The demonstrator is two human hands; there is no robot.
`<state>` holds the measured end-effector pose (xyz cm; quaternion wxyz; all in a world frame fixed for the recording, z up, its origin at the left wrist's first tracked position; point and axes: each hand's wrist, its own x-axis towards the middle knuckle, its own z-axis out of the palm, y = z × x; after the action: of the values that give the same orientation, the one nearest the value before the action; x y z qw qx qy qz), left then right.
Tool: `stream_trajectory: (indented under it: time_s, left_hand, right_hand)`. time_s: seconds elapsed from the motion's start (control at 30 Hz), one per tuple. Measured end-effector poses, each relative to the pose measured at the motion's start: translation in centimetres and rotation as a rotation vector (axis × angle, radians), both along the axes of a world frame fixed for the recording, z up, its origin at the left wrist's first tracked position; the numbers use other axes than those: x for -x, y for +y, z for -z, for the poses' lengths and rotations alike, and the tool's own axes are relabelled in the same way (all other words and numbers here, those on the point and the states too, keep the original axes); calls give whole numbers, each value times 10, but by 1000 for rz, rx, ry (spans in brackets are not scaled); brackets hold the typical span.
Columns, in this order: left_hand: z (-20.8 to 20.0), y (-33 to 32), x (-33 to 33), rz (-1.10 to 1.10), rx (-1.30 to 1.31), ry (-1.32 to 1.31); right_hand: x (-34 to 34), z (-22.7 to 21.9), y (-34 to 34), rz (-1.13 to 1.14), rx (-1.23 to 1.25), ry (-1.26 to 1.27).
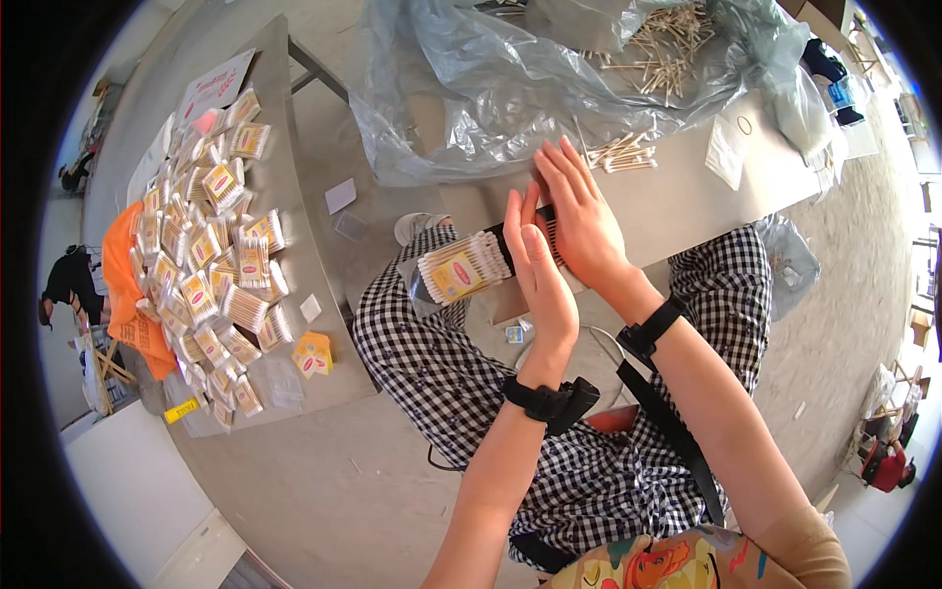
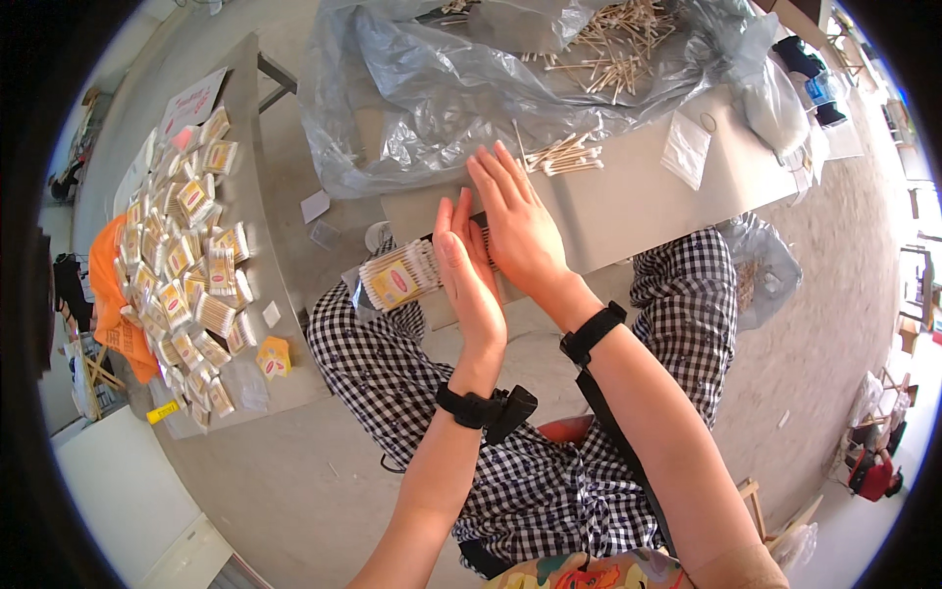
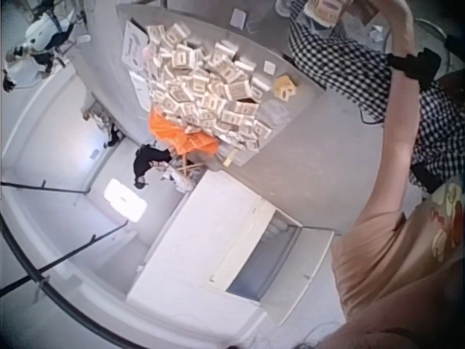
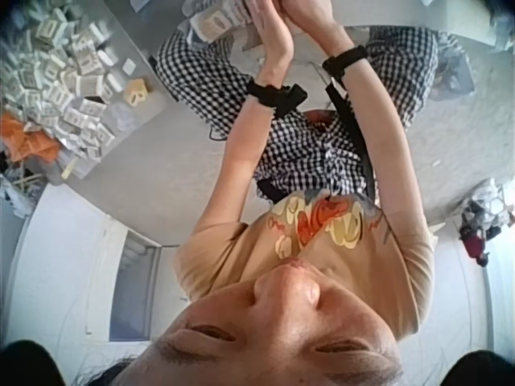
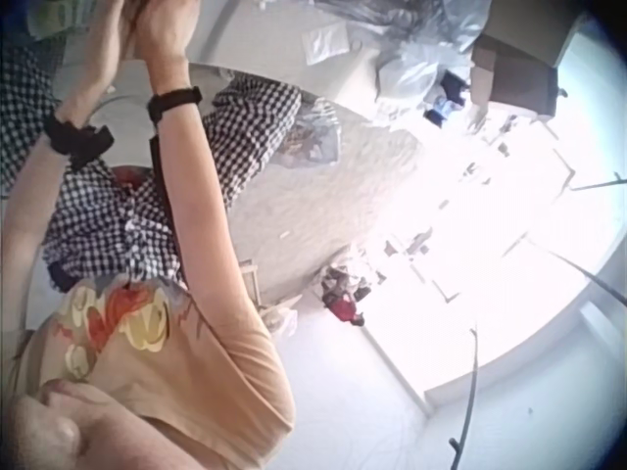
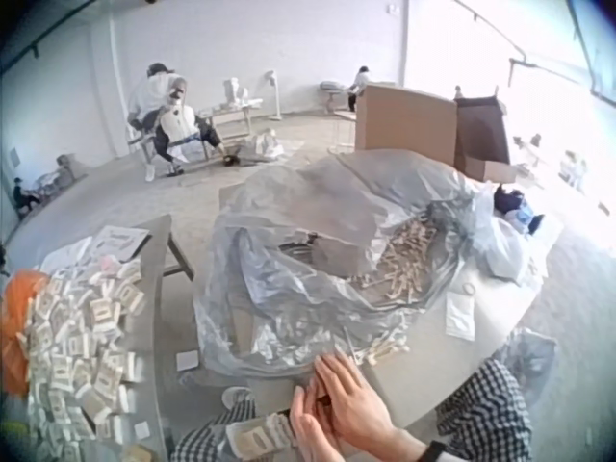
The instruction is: The recorder aligns cotton swabs on a metal surface and packs them into small plastic bags.
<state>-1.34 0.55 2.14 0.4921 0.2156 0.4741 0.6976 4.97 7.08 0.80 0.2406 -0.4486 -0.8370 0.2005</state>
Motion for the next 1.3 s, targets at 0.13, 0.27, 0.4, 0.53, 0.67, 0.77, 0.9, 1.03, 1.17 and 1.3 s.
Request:
stream_trajectory:
  time_s: [0.13, 0.27, 0.4, 0.53, 0.67, 0.77, 0.9, 1.03, 1.17, 1.3]
  left_hand:
    - [1, -7, 1, -75, -11, 79]
    - [-4, -9, 6, -182, -16, 132]
    - [2, -3, 3, -148, -10, 139]
    - [1, -5, 6, -133, -14, 136]
    - [-16, -8, 31, -252, -46, 468]
    - [-16, -18, 89, -367, 266, 1017]
    - [5, -25, 123, -191, 569, 1027]
    - [19, -21, 121, -84, 759, 895]
    - [30, -20, 123, -77, 659, 808]
    - [31, -21, 123, -47, 613, 710]
  right_hand:
    - [5, 0, -1, -10, -131, -146]
    - [2, 0, 0, -18, -167, -202]
    - [6, -1, 0, -24, -112, -122]
    - [9, 0, -1, -78, -37, -58]
    - [3, 5, 2, -67, -141, -171]
    - [5, 4, 7, -64, -150, -161]
    - [23, 4, 6, -99, -128, -151]
    - [39, 3, 2, -115, -116, -141]
    - [40, 3, 2, -122, -114, -159]
    - [41, 5, 1, -114, -105, -144]
